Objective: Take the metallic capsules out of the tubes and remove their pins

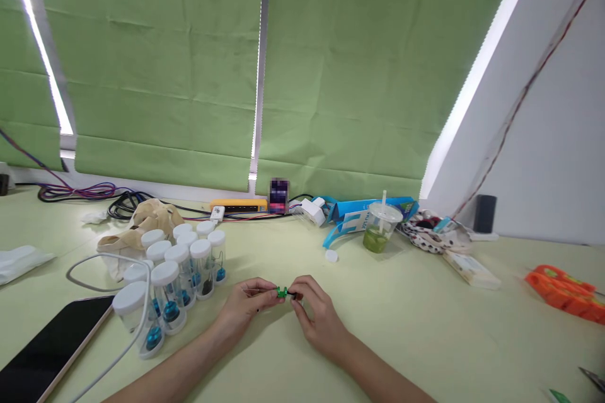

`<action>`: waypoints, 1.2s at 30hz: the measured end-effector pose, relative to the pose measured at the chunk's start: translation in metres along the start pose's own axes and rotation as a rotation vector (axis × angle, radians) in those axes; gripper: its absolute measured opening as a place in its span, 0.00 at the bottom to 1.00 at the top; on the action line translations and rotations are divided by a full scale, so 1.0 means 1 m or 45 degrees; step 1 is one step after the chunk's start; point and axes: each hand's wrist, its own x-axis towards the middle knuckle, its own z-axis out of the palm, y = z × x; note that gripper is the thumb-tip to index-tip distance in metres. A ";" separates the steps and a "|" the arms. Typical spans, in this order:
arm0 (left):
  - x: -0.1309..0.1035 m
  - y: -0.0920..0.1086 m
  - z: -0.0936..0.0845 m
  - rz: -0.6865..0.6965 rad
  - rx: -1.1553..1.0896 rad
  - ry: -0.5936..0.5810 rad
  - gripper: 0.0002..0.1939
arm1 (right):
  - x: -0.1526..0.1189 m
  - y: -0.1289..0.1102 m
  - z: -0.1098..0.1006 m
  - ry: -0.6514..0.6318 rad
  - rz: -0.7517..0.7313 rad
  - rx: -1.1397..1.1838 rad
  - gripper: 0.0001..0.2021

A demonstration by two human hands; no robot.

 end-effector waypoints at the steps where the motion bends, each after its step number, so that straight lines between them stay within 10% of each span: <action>1: 0.000 0.000 0.000 0.004 0.008 0.008 0.11 | 0.000 0.001 0.000 0.007 -0.002 -0.005 0.09; 36: -0.005 -0.001 0.005 0.136 0.125 -0.061 0.09 | -0.005 0.015 0.007 -0.027 -0.024 -0.134 0.07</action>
